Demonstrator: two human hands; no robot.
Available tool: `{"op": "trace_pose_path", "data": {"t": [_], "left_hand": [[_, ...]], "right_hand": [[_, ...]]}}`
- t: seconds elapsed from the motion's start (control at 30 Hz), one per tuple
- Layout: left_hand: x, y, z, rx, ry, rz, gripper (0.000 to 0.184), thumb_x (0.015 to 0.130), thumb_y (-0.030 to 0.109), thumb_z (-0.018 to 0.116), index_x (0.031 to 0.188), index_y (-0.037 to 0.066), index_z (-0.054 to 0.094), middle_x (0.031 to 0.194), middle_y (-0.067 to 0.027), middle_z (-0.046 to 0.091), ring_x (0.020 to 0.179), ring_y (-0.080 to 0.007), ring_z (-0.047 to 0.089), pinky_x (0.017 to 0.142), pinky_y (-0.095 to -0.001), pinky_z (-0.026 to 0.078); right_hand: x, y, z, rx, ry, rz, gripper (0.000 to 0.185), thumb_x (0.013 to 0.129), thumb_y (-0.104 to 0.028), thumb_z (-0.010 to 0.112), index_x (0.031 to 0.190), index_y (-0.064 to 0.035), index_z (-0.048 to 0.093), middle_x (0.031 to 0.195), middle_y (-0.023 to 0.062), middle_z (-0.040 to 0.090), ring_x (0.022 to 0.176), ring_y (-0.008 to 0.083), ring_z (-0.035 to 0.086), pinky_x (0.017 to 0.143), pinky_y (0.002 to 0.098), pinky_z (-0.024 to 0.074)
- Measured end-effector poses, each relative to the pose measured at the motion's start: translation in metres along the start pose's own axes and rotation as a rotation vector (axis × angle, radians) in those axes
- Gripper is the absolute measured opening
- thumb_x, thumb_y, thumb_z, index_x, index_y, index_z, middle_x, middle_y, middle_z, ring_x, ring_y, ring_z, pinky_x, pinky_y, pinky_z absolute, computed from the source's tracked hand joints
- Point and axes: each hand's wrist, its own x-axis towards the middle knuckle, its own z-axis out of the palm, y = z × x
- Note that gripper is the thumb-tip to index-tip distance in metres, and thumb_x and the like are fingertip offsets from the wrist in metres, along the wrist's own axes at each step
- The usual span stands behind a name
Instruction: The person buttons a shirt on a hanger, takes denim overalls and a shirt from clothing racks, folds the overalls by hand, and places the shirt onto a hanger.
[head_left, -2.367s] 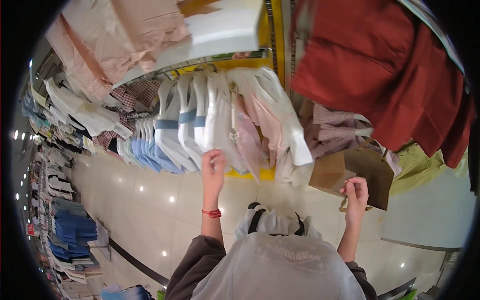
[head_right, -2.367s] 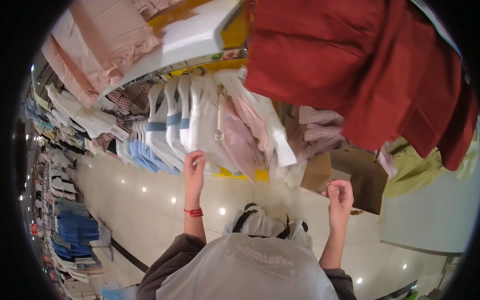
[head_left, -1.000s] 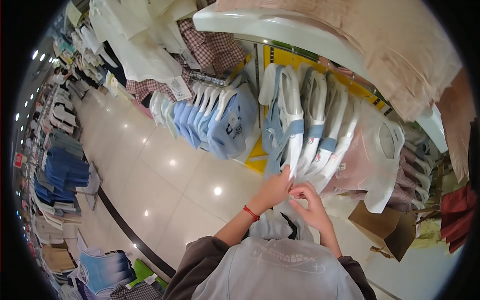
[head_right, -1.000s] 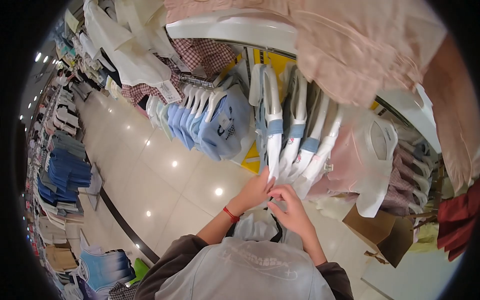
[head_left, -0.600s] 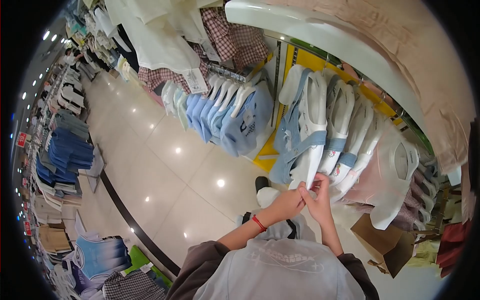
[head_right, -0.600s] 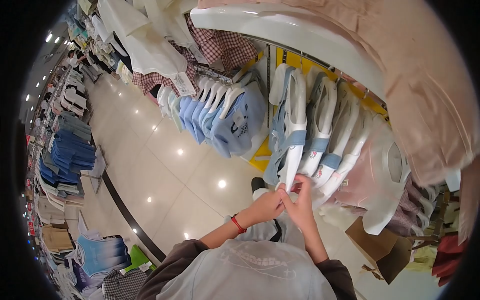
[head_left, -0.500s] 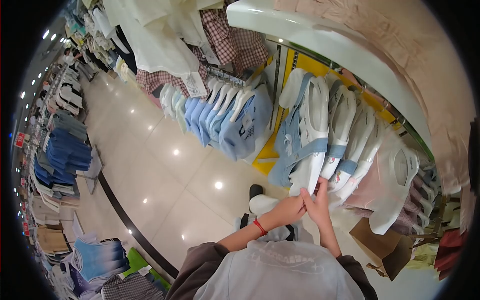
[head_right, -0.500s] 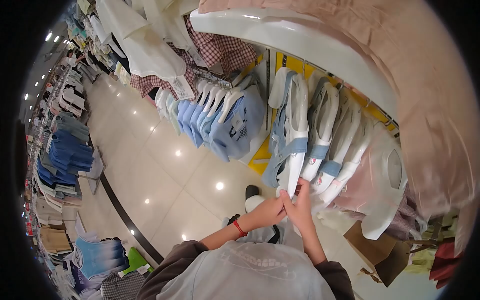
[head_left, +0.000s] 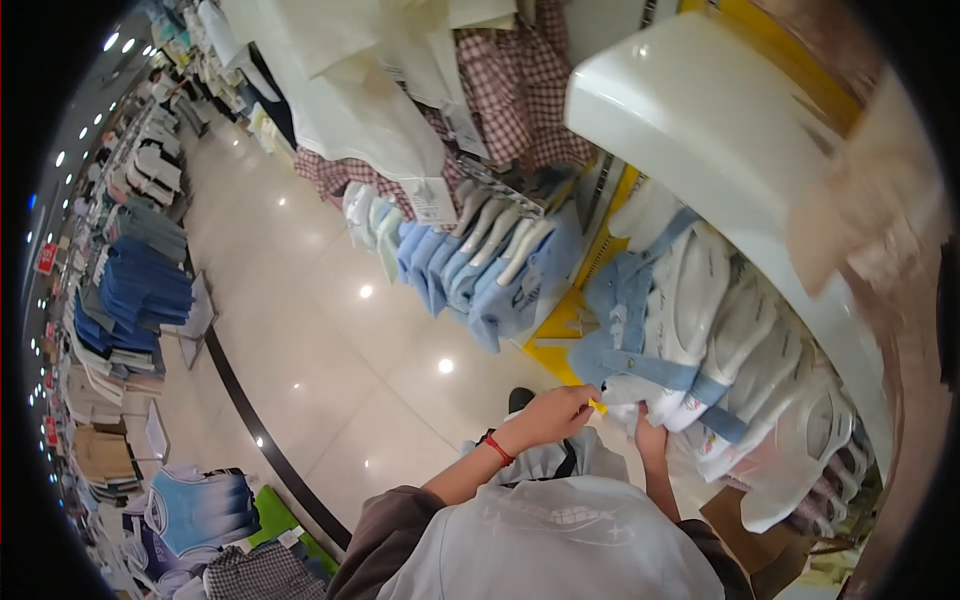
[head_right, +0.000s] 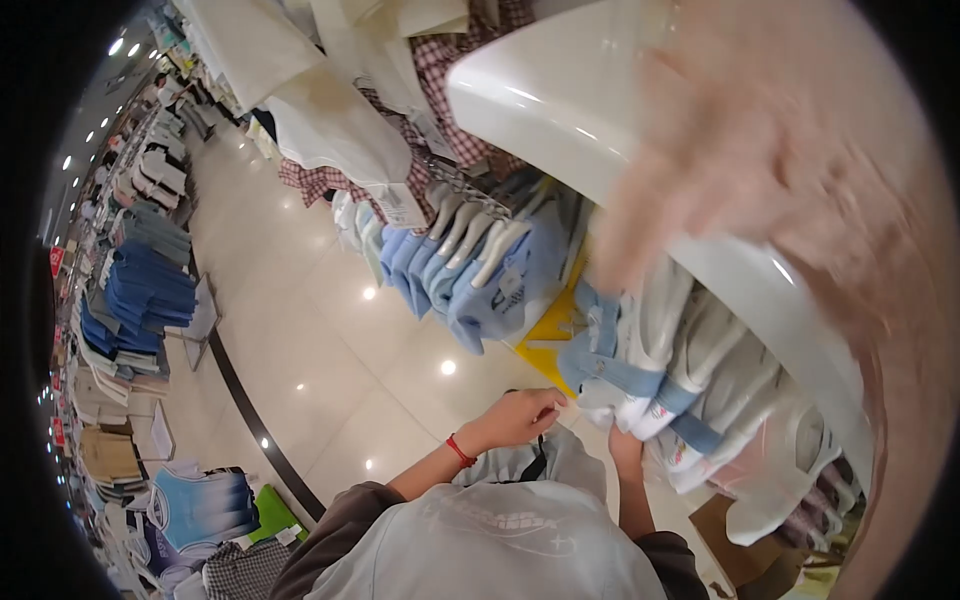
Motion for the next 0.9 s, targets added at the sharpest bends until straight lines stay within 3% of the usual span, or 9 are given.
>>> {"op": "trace_pose_path", "data": {"t": [0.1, 0.2, 0.43, 0.53, 0.6, 0.7, 0.77, 0.83, 0.9], "left_hand": [[0.003, -0.015, -0.032, 0.030, 0.105, -0.075, 0.015, 0.080, 0.009, 0.051, 0.094, 0.002, 0.053, 0.077, -0.0120, 0.058, 0.070, -0.0264, 0.058, 0.063, -0.0349, 0.045], [0.003, -0.029, -0.048, -0.019, 0.209, -0.098, 0.015, 0.080, 0.008, 0.052, 0.093, 0.001, 0.052, 0.079, -0.0137, 0.057, 0.071, -0.0269, 0.058, 0.063, -0.0353, 0.045], [0.007, -0.062, -0.069, -0.079, 0.296, -0.080, 0.014, 0.079, 0.007, 0.054, 0.091, 0.001, 0.052, 0.082, -0.0145, 0.055, 0.077, -0.0277, 0.056, 0.071, -0.0354, 0.044], [0.010, -0.083, -0.088, 0.065, 0.313, -0.060, 0.017, 0.080, 0.007, 0.054, 0.096, 0.002, 0.053, 0.093, -0.0134, 0.053, 0.088, -0.0250, 0.054, 0.076, -0.0327, 0.044], [0.010, -0.115, -0.101, 0.159, 0.440, -0.013, 0.020, 0.078, 0.006, 0.058, 0.097, 0.004, 0.053, 0.095, -0.0119, 0.052, 0.092, -0.0256, 0.052, 0.077, -0.0328, 0.043], [-0.001, -0.141, -0.140, 0.161, 0.608, -0.059, 0.021, 0.076, 0.006, 0.059, 0.097, 0.004, 0.053, 0.093, -0.0127, 0.051, 0.091, -0.0276, 0.051, 0.079, -0.0342, 0.042], [-0.011, -0.170, -0.170, 0.174, 0.692, -0.107, 0.023, 0.074, 0.006, 0.059, 0.096, 0.003, 0.053, 0.093, -0.0147, 0.051, 0.090, -0.0298, 0.050, 0.081, -0.0354, 0.041], [-0.019, -0.204, -0.199, 0.205, 0.779, -0.181, 0.026, 0.073, 0.006, 0.060, 0.097, 0.003, 0.053, 0.094, -0.0153, 0.051, 0.090, -0.0302, 0.050, 0.082, -0.0351, 0.041], [-0.021, -0.234, -0.228, 0.260, 0.889, -0.236, 0.030, 0.072, 0.007, 0.061, 0.100, 0.002, 0.052, 0.096, -0.0161, 0.051, 0.090, -0.0314, 0.050, 0.082, -0.0360, 0.041]], "right_hand": [[0.019, -0.004, 0.001, -0.097, -0.128, -0.006, 0.040, 0.088, -0.023, 0.050, 0.120, 0.0002, 0.047, 0.124, 0.0194, 0.047, 0.120, 0.0311, 0.039, 0.100, 0.0353, 0.0291], [0.040, 0.042, 0.029, -0.048, -0.132, -0.099, 0.036, 0.087, -0.021, 0.049, 0.117, -0.0006, 0.049, 0.119, 0.0179, 0.050, 0.115, 0.0310, 0.043, 0.097, 0.0359, 0.0329], [0.047, 0.065, 0.082, 0.012, -0.077, -0.076, 0.035, 0.087, -0.019, 0.049, 0.118, -0.0022, 0.048, 0.119, 0.0149, 0.051, 0.110, 0.0295, 0.047, 0.093, 0.0355, 0.0372], [0.035, 0.075, 0.112, 0.087, -0.033, -0.055, 0.034, 0.087, -0.018, 0.049, 0.118, -0.0028, 0.048, 0.118, 0.0136, 0.051, 0.108, 0.0289, 0.049, 0.091, 0.0354, 0.0391], [0.034, 0.089, 0.138, 0.056, 0.001, -0.084, 0.036, 0.088, -0.018, 0.049, 0.121, -0.0038, 0.046, 0.120, 0.0120, 0.050, 0.107, 0.0279, 0.049, 0.089, 0.0349, 0.0413], [0.028, -0.009, 0.105, 0.830, -0.055, 0.475, 0.041, 0.089, -0.027, 0.051, 0.124, -0.0079, 0.043, 0.115, 0.0079, 0.051, 0.105, 0.0195, 0.049, 0.087, 0.0341, 0.0423], [0.019, 0.013, 0.115, 0.750, -0.035, 0.309, 0.037, 0.089, -0.028, 0.052, 0.120, -0.0104, 0.046, 0.110, 0.0061, 0.052, 0.099, 0.0184, 0.051, 0.080, 0.0345, 0.0453], [0.017, -0.032, 0.099, 1.157, 0.153, 0.642, 0.029, 0.088, -0.030, 0.052, 0.112, -0.0153, 0.050, 0.102, 0.0035, 0.055, 0.088, 0.0170, 0.053, 0.071, 0.0341, 0.0464], [0.013, -0.045, 0.085, 1.272, 0.161, 0.676, 0.026, 0.088, -0.031, 0.052, 0.109, -0.0161, 0.051, 0.098, 0.0017, 0.056, 0.084, 0.0162, 0.053, 0.067, 0.0324, 0.0453]]}}
